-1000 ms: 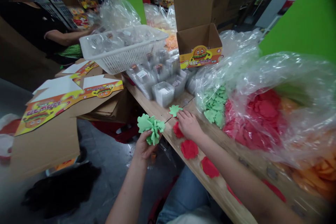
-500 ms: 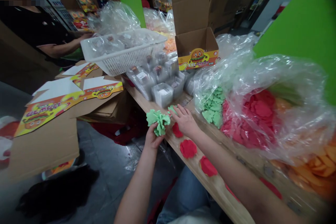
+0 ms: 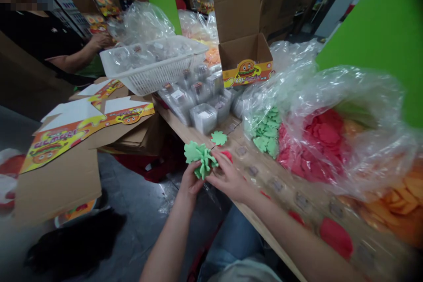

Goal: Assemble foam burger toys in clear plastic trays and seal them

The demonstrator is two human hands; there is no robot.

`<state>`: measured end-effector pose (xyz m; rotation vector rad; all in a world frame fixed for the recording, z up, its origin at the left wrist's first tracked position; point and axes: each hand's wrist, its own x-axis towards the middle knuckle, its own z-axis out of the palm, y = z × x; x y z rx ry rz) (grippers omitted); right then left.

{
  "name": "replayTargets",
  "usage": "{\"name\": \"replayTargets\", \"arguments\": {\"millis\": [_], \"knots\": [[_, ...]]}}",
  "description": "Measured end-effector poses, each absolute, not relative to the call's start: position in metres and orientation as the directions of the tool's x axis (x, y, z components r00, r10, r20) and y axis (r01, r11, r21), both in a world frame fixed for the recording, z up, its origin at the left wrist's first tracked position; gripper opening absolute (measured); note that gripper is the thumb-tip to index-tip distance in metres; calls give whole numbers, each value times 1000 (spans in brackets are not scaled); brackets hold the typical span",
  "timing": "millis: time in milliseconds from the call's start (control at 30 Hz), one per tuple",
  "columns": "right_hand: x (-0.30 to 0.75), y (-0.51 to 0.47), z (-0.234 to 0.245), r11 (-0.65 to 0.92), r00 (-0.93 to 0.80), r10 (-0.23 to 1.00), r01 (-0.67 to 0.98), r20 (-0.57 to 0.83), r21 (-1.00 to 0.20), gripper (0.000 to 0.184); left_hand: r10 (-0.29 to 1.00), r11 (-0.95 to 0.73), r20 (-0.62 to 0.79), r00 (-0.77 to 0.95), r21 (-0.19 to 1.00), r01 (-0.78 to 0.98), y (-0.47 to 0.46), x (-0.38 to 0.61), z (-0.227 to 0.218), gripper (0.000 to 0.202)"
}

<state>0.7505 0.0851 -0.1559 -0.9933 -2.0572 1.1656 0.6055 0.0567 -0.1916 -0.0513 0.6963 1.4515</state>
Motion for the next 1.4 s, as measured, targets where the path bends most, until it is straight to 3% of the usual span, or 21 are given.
{"name": "replayTargets", "arguments": {"millis": [67, 167, 267, 367, 500, 633, 833, 967, 1033, 1133, 1233, 1333, 1400], "knots": [[750, 71, -157, 60, -456, 890, 149, -15, -987, 48, 891, 213, -454, 13, 391, -895, 49, 610, -187, 18], [758, 72, -165, -347, -370, 888, -149, -273, -926, 34, 879, 284, -472, 70, 401, -871, 38, 610, -183, 23], [780, 88, -173, -458, -254, 880, -231, -401, -858, 32, 867, 271, -499, 9, 455, -848, 27, 600, -189, 27], [796, 105, -174, -394, -187, 902, 17, -390, -919, 26, 860, 240, -503, -80, 538, -808, 14, 589, -200, 34], [788, 120, -178, -102, -385, 896, 305, -221, -947, 28, 877, 255, -472, -91, 618, -744, -1, 579, -212, 41], [771, 129, -192, 211, -422, 906, 515, -32, -831, 27, 904, 356, -426, 10, 742, -568, -6, 573, -210, 34], [775, 132, -204, 351, -435, 897, 600, 76, -719, 34, 864, 483, -369, 343, 798, -359, 14, 574, -186, 78], [782, 135, -198, 318, -392, 918, 640, 59, -700, 28, 846, 491, -346, 407, 803, -337, 31, 577, -183, 80], [782, 135, -191, 359, -381, 916, 642, 124, -678, 26, 843, 499, -348, 410, 789, -358, 34, 577, -186, 83], [778, 127, -185, 550, -456, 835, 666, 308, -505, 24, 844, 504, -345, 410, 771, -389, 33, 576, -190, 88], [774, 112, -192, 705, -637, 709, 631, 302, -323, 22, 846, 497, -343, 409, 786, -367, 31, 576, -192, 91], [780, 99, -199, 752, -708, 653, 564, 269, -342, 25, 831, 496, -344, 437, 814, -303, 35, 575, -190, 92], [787, 97, -199, 706, -645, 704, 597, 295, -379, 30, 811, 495, -343, 474, 834, -243, 41, 574, -188, 94]]}}
